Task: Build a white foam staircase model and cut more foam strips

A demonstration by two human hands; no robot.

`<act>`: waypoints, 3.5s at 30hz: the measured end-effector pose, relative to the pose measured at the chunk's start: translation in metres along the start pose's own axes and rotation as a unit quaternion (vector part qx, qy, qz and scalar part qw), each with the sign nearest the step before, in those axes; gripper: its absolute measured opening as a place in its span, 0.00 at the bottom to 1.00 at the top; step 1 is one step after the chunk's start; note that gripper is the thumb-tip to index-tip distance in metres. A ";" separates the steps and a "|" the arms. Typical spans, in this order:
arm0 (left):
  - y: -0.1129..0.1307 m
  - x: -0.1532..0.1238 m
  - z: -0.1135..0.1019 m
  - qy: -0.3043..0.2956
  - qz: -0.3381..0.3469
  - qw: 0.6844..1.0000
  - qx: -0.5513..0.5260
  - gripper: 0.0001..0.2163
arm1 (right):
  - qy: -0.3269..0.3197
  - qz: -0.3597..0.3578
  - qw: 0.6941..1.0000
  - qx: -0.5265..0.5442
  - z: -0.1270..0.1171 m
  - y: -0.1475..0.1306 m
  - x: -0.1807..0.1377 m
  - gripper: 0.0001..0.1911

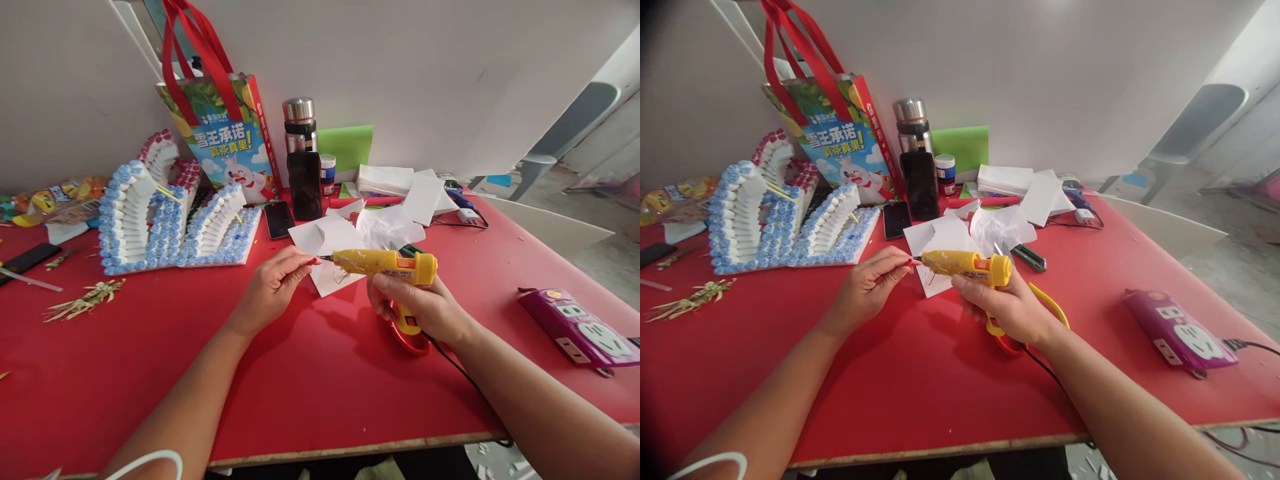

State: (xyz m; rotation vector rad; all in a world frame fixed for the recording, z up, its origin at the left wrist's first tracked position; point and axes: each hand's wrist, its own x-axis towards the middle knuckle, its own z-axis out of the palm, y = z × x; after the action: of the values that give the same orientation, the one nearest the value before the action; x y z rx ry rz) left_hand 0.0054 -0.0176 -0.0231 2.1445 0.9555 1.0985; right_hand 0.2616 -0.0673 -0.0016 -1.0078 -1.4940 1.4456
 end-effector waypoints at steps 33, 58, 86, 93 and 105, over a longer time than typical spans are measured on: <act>-0.002 -0.002 0.002 0.002 -0.003 1.000 0.007 0.09 | -0.014 0.015 0.999 -0.026 0.000 0.001 0.002 0.24; -0.003 -0.001 0.004 0.006 0.012 1.000 -0.009 0.09 | -0.007 0.007 0.999 -0.042 0.001 0.000 0.001 0.26; -0.006 -0.001 0.005 0.003 0.028 1.000 -0.009 0.06 | -0.007 0.003 0.999 -0.047 0.001 0.002 0.002 0.27; -0.004 -0.001 0.005 0.004 0.008 1.000 -0.008 0.06 | -0.006 0.001 0.999 -0.053 0.001 0.001 0.002 0.26; 0.000 0.000 0.004 0.026 0.021 0.999 0.004 0.04 | -0.003 0.012 0.998 -0.054 0.002 -0.001 0.002 0.27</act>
State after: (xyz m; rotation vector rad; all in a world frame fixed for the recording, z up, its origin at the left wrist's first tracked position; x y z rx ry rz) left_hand 0.0090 -0.0182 -0.0256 2.1621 0.9434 1.1771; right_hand 0.2586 -0.0663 -0.0011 -1.0920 -1.5830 1.3981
